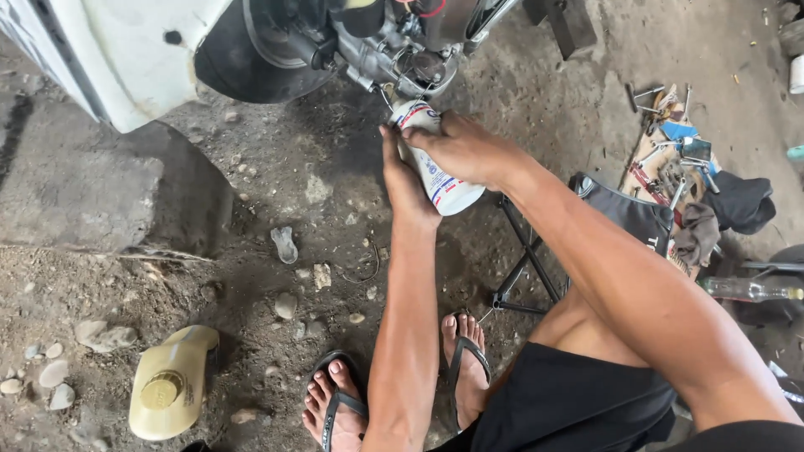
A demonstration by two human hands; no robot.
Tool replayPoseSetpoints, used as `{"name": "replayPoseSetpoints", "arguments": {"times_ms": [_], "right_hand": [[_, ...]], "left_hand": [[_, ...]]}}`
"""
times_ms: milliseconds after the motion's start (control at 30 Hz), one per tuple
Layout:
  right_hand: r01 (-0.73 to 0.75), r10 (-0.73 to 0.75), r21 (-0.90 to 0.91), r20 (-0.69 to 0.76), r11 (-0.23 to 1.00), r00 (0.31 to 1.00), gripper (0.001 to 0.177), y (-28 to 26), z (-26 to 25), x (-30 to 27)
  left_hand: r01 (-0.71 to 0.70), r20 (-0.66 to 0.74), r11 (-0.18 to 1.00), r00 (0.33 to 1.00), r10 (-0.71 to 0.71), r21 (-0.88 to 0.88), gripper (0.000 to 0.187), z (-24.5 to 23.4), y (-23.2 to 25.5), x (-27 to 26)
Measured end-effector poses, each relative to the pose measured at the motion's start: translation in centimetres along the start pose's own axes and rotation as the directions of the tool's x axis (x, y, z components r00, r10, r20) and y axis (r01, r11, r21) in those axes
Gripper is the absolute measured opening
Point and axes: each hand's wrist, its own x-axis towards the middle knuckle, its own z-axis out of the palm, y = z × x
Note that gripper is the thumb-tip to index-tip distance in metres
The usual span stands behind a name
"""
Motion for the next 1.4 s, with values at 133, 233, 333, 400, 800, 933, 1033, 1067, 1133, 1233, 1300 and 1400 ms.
{"name": "replayPoseSetpoints", "arguments": {"times_ms": [133,233,333,400,800,933,1033,1067,1133,1233,1300,1400], "right_hand": [[0.012,-0.012,-0.006,0.057,1.0,0.998,0.076,-1.7,-0.9,-1.4],[0.011,-0.004,-0.061,0.114,0.998,0.993,0.082,-1.8,-1.1,-1.5],[0.015,-0.002,-0.079,0.161,0.997,0.987,0.09,-0.7,-1.6,0.1],[0.011,-0.005,-0.039,0.161,0.999,0.987,0.092,0.1,-1.6,0.8],[0.09,-0.075,-0.073,0.188,0.993,0.979,0.089,2.8,-0.4,3.6],[0.138,-0.12,-0.092,0.183,0.986,0.976,0.087,3.7,-0.7,3.8],[0.22,-0.191,-0.129,0.203,0.967,0.96,0.078,4.8,-0.4,4.8],[0.281,-0.241,-0.172,0.225,0.944,0.944,0.073,5.2,-0.3,5.5],[0.236,-0.207,-0.128,0.206,0.963,0.956,0.074,5.7,0.9,6.4],[0.184,-0.169,-0.071,0.182,0.98,0.969,0.077,6.7,2.4,7.9],[0.181,-0.17,-0.053,0.168,0.982,0.971,0.078,6.7,2.2,8.4],[0.165,-0.149,-0.075,0.186,0.983,0.971,0.083,5.9,1.3,6.9]], "left_hand": [[0.013,0.093,0.999,0.995,-0.018,0.048,0.067,0.2,0.4,-0.8],[0.029,0.103,0.996,0.994,-0.038,0.087,0.07,1.0,0.9,-1.9],[0.036,0.103,0.991,0.994,-0.049,0.127,0.072,2.2,1.0,-2.2],[0.034,0.09,0.989,0.995,-0.047,0.146,0.073,2.1,0.8,-2.6],[-0.083,-0.055,0.948,0.993,0.104,0.308,0.084,4.4,-0.8,-2.9],[-0.073,-0.066,0.909,0.992,0.11,0.411,0.087,5.7,-1.6,-3.3],[-0.062,-0.099,0.869,0.987,0.126,0.491,0.089,5.9,-2.1,-3.8],[-0.052,-0.115,0.848,0.985,0.132,0.527,0.09,6.0,-2.2,-3.9],[-0.045,-0.131,0.823,0.981,0.143,0.566,0.091,6.0,-2.3,-4.2],[-0.02,-0.168,0.773,0.972,0.163,0.634,0.093,6.1,-2.6,-4.3],[-0.006,-0.183,0.745,0.968,0.171,0.668,0.094,6.4,-2.7,-3.9],[0.025,-0.224,0.692,0.954,0.199,0.721,0.097,6.3,-2.2,-4.1]]}}
